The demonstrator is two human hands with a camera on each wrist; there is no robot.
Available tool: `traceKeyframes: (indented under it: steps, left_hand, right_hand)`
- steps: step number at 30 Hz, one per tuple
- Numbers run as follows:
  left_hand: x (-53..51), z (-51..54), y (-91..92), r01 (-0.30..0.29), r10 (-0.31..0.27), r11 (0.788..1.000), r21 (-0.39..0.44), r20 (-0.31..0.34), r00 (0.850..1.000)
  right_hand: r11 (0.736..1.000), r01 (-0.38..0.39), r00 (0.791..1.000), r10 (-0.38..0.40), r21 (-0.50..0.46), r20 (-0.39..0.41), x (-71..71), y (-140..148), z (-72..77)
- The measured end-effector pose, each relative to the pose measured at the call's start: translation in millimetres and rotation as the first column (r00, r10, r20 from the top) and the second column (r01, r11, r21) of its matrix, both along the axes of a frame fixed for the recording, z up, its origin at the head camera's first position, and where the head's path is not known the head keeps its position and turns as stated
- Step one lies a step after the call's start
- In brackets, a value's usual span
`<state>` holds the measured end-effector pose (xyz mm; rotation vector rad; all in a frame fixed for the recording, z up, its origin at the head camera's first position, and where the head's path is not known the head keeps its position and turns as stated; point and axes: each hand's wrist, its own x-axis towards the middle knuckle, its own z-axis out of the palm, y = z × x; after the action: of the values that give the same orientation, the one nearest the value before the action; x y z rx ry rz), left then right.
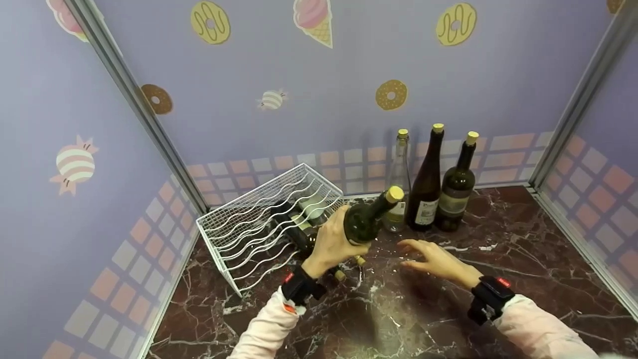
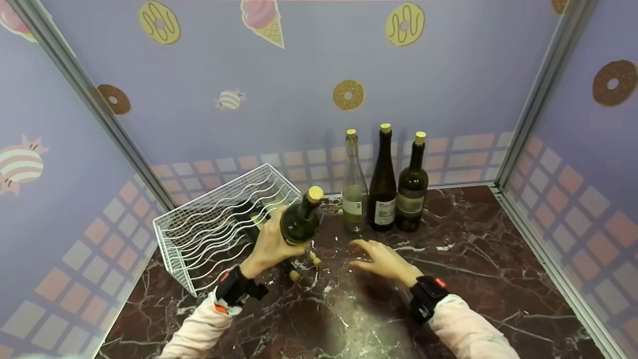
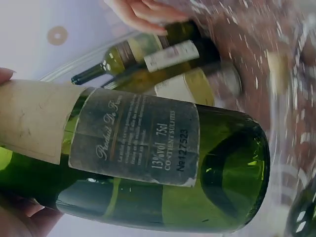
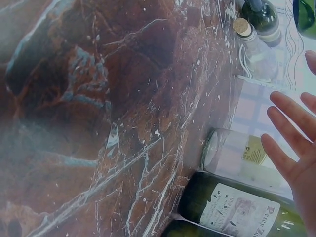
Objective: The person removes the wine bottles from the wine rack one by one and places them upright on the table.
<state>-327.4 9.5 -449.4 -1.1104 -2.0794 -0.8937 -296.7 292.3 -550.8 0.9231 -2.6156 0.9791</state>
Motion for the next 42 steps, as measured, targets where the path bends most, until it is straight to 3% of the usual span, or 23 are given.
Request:
traceKeyframes:
  steps: [4, 9, 16, 20, 27, 30, 33, 37, 42]
  left_hand:
    - [7.8, -10.1, 2.1, -0.014, 0.001, 0.996, 0.087, 0.146, 0.989]
    - [17.1, -18.6, 7.8, -0.027, -0.018, 0.988, 0.155, 0.285, 0.958]
    - [28.9, -33.5, 18.4, 0.039, -0.128, 0.970, 0.241, 0.368, 0.921]
    - [34.9, -42.1, 24.1, 0.042, -0.151, 0.963, 0.265, 0.404, 0.902]
    - [41.9, -52.7, 33.8, 0.047, -0.215, 0.946, 0.321, 0.512, 0.831]
    - [43.2, -54.1, 35.3, 0.048, -0.227, 0.943, 0.328, 0.534, 0.814]
    - [44.2, -54.7, 35.3, 0.033, -0.205, 0.951, 0.307, 0.546, 0.812]
    - [46.0, -55.5, 35.0, 0.016, -0.177, 0.957, 0.288, 0.544, 0.820]
    - [46.2, -57.1, 36.4, 0.021, -0.180, 0.956, 0.292, 0.528, 0.830]
  right_hand:
    - [1.000, 0.005, 1.000, -0.004, -0.002, 0.015, 0.5, 1, 0.1]
    - [1.000, 0.011, 1.000, -0.011, -0.003, 0.022, 0.5, 1, 2.4]
    - [1.000, -0.010, 1.000, 0.010, -0.002, -0.003, -3.6, -1, 5.6]
    - [1.000, -0.013, 1.000, 0.013, -0.016, 0.019, -4.0, -3, 8.0]
    - [0.998, -0.033, 0.999, 0.034, -0.048, 0.027, -6.4, -1, 8.6]
    - [0.997, -0.036, 0.999, 0.036, -0.069, 0.001, -7.8, -1, 10.4]
    - [0.993, -0.044, 0.999, 0.046, -0.109, 0.018, -8.5, -4, 14.7]
    - [0.986, -0.046, 0.998, 0.054, -0.162, 0.044, -6.2, -11, 28.0]
    - [0.963, -0.006, 1.000, 0.013, -0.268, 0.023, 8.1, -27, 70.2]
